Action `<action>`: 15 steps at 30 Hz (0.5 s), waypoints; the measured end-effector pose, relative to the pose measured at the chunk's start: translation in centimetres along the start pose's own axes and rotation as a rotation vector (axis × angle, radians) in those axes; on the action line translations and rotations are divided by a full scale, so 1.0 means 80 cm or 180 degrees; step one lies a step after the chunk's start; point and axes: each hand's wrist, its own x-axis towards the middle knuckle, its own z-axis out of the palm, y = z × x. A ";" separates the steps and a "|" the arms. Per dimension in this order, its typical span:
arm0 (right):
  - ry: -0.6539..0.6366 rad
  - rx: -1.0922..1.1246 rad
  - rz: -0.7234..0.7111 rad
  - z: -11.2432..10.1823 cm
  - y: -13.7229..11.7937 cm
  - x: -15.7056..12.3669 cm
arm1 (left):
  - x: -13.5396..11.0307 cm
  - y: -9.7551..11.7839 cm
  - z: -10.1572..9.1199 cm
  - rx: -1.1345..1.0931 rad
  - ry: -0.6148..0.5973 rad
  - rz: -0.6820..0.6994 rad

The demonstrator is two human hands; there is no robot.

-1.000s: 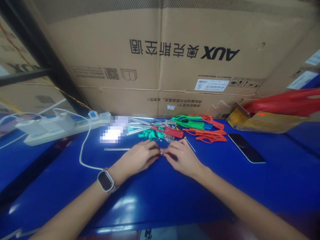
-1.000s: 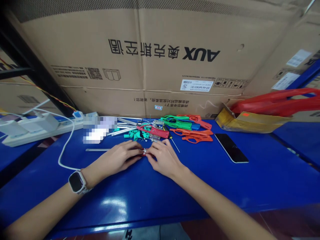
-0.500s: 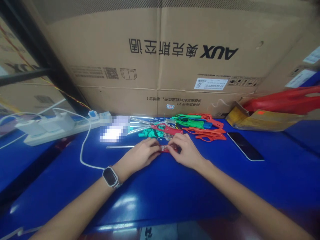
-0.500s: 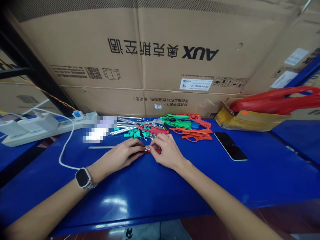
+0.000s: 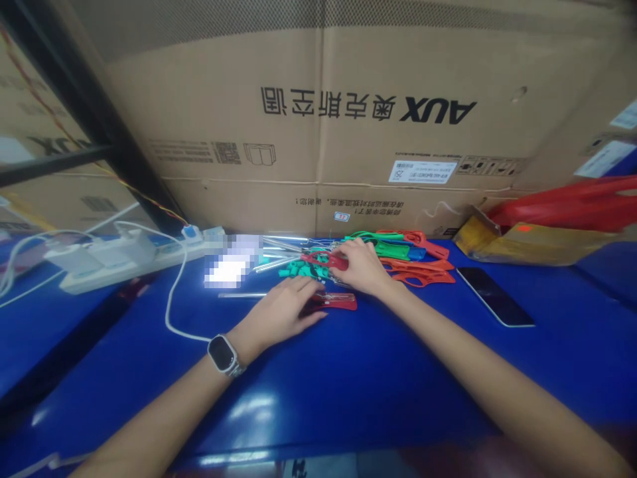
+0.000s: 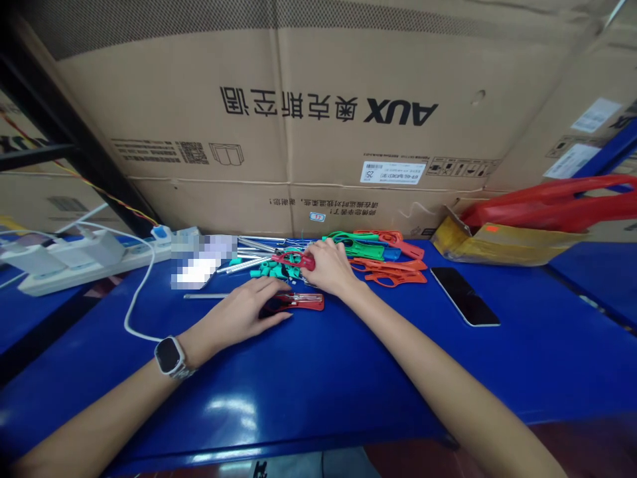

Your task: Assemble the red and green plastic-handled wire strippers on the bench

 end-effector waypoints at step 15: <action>0.0003 0.1920 -0.0203 -0.032 -0.022 -0.055 | -0.002 -0.019 -0.032 -0.0783 0.1556 -0.0354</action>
